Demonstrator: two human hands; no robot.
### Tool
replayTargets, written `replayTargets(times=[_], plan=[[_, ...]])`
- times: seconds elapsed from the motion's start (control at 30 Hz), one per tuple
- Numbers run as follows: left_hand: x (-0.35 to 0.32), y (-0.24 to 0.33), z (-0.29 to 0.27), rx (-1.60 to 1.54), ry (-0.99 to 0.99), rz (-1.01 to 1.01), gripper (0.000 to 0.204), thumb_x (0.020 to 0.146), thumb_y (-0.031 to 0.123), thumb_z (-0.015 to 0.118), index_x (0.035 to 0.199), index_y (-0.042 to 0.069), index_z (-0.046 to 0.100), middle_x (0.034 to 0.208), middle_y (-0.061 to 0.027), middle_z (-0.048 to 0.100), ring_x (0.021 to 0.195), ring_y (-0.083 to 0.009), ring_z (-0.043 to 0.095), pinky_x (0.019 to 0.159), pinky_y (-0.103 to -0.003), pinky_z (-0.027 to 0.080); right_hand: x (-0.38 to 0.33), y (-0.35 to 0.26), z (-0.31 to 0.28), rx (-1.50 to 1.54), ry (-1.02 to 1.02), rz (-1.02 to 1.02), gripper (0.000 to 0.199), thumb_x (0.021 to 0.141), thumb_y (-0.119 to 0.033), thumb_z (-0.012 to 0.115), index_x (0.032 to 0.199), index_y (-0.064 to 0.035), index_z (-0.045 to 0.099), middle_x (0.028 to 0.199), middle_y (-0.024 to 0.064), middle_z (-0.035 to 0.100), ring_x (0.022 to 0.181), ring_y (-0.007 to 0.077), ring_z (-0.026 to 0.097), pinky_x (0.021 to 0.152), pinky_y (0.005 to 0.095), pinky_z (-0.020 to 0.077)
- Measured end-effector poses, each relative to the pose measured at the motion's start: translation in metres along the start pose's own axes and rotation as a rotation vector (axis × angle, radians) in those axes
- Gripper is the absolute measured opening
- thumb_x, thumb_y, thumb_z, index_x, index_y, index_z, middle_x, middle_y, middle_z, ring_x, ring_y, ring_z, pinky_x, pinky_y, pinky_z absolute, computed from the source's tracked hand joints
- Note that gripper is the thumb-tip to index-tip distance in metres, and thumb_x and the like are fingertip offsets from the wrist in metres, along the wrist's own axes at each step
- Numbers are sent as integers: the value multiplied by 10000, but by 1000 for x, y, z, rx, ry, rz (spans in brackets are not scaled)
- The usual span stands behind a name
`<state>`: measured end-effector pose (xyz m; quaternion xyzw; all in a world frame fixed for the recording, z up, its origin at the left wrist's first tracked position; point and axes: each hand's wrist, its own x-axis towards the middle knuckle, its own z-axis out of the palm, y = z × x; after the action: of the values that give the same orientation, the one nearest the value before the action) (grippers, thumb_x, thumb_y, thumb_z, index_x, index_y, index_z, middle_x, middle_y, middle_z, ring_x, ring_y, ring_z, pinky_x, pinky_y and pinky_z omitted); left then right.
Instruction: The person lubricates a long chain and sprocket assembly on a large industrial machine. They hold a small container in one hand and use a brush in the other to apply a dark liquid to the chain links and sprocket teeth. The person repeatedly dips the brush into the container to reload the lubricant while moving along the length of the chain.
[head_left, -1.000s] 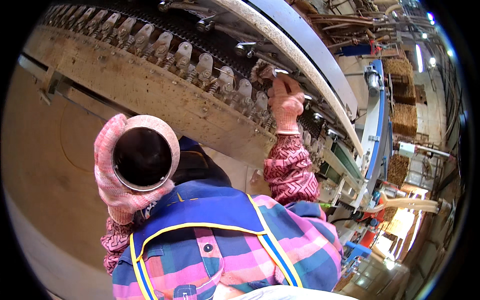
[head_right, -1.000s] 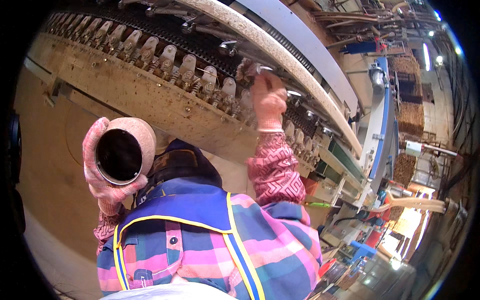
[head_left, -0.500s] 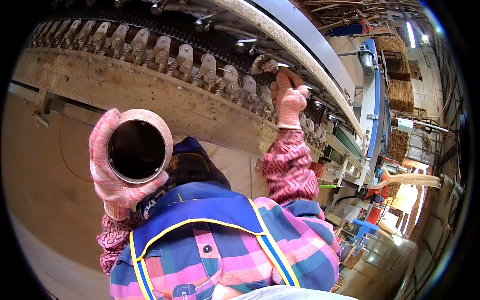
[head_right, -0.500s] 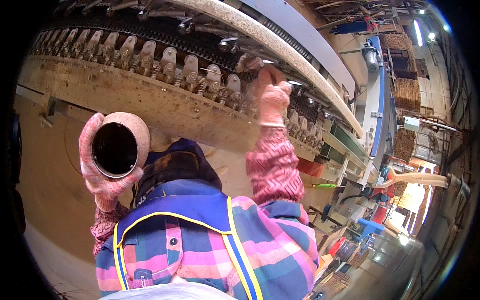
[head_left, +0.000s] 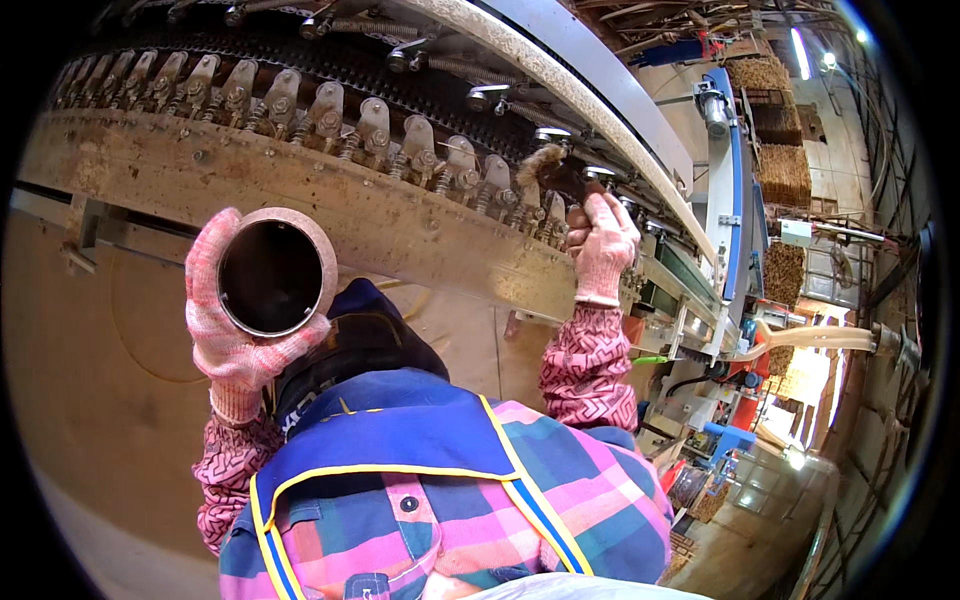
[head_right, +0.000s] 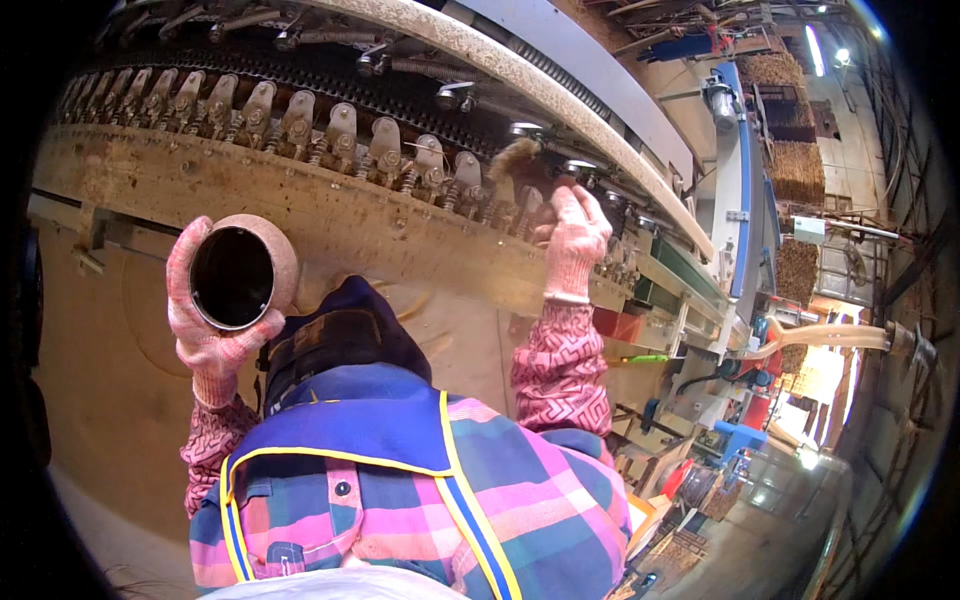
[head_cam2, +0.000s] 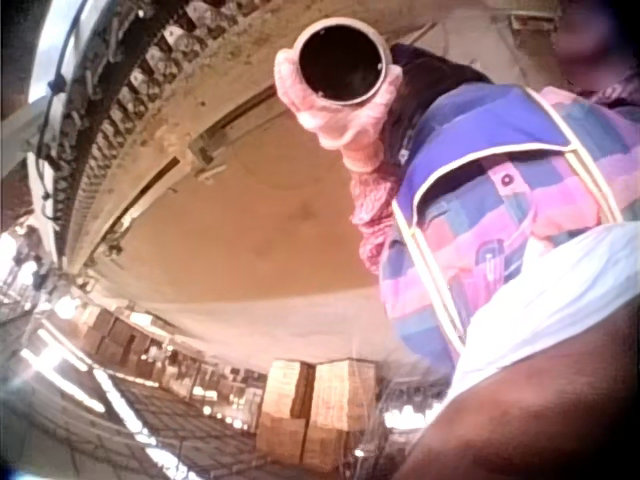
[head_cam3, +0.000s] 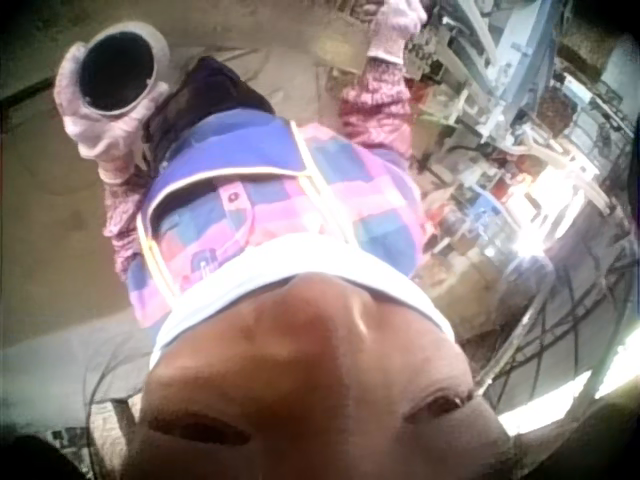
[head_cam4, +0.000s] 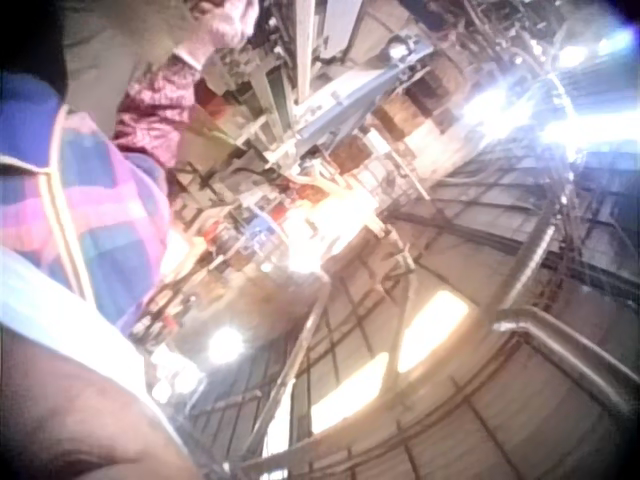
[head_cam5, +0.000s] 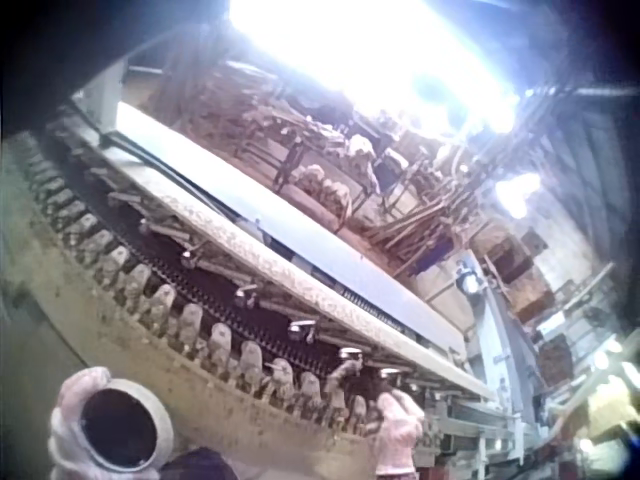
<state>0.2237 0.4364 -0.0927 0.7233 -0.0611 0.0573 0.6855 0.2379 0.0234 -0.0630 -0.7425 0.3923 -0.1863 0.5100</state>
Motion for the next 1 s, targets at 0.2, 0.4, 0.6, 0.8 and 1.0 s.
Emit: replayTargets(times=[0.2, 0.4, 0.6, 0.8, 1.0], plan=[[4, 5, 0, 52, -50, -29, 1126, 547, 188, 974, 1510, -3, 424, 1475, -145, 515, 1318, -288, 560, 1145, -418, 447, 61, 77, 42, -236, 139, -371, 204, 964, -167, 682, 1099, -14, 694, 843, 92, 717, 651, 145, 664, 533, 266, 518], [2, 8, 1, 15, -6, -25, 1119, 542, 202, 981, 1501, 15, 436, 1426, -141, 553, 1290, -282, 581, 1125, -410, 466, 4, -13, 15, 70, 88, -79, 233, 982, -147, 639, 1175, -30, 699, 704, 83, 692, 471, 105, 578, 406, 267, 466], [9, 5, 0, 37, -65, 19, 1121, 554, 141, 995, 1502, 14, 411, 1376, -155, 575, 1250, -279, 605, 1088, -406, 499, 2, -5, 45, 52, -69, 12, 188, 952, -186, 694, 1061, -33, 704, 765, 90, 704, 534, 134, 613, 418, 297, 468], [8, -2, -4, 82, -55, 63, 1120, 546, 231, 1005, 1485, 2, 440, 1426, -171, 532, 1268, -291, 594, 1104, -406, 482, -28, -45, 52, 152, -243, -222, 251, 998, -205, 674, 1185, -44, 718, 735, 75, 734, 490, 91, 606, 396, 230, 452], [9, -11, -8, 204, -64, 198, 1141, 544, 265, 1008, 1492, -2, 432, 1435, -154, 537, 1282, -279, 585, 1121, -406, 465, 11, -8, 155, -129, -118, -237, 166, 950, -240, 674, 979, -109, 771, 683, 71, 703, 454, 175, 587, 446, 339, 483]])
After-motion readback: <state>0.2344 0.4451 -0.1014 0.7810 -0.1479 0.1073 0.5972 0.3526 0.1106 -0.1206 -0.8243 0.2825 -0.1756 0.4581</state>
